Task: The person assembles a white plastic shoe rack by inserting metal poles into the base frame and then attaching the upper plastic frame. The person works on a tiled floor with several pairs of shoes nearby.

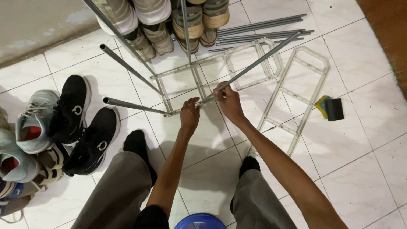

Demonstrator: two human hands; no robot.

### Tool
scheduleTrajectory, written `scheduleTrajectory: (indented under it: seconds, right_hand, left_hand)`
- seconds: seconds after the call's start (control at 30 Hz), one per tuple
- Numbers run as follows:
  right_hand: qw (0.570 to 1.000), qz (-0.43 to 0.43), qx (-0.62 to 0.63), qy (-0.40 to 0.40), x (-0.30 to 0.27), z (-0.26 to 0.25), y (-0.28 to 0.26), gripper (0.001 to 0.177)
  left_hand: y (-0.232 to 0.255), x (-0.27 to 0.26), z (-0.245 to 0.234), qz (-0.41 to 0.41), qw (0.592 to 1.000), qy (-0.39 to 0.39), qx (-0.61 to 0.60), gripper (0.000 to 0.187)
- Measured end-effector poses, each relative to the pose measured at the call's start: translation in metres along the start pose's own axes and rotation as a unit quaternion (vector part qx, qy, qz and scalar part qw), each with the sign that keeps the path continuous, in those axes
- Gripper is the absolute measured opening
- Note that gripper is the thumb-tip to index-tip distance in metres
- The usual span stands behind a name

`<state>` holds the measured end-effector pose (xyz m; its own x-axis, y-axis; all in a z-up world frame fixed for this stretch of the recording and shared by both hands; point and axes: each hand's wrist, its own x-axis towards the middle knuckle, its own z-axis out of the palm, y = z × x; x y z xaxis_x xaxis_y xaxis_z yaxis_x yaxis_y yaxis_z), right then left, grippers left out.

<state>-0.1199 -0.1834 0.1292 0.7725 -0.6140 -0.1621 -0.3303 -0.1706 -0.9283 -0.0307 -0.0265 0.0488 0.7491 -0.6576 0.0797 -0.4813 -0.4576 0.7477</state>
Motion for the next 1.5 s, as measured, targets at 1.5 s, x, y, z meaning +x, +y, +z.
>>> scheduleTrajectory:
  seconds: [1.5]
  right_hand:
    - [0.979, -0.116, -0.156, -0.064, -0.02, 0.011, -0.038, 0.015]
  left_hand:
    - [-0.087, -0.03, 0.056, 0.015, 0.984, -0.115, 0.137, 0.055]
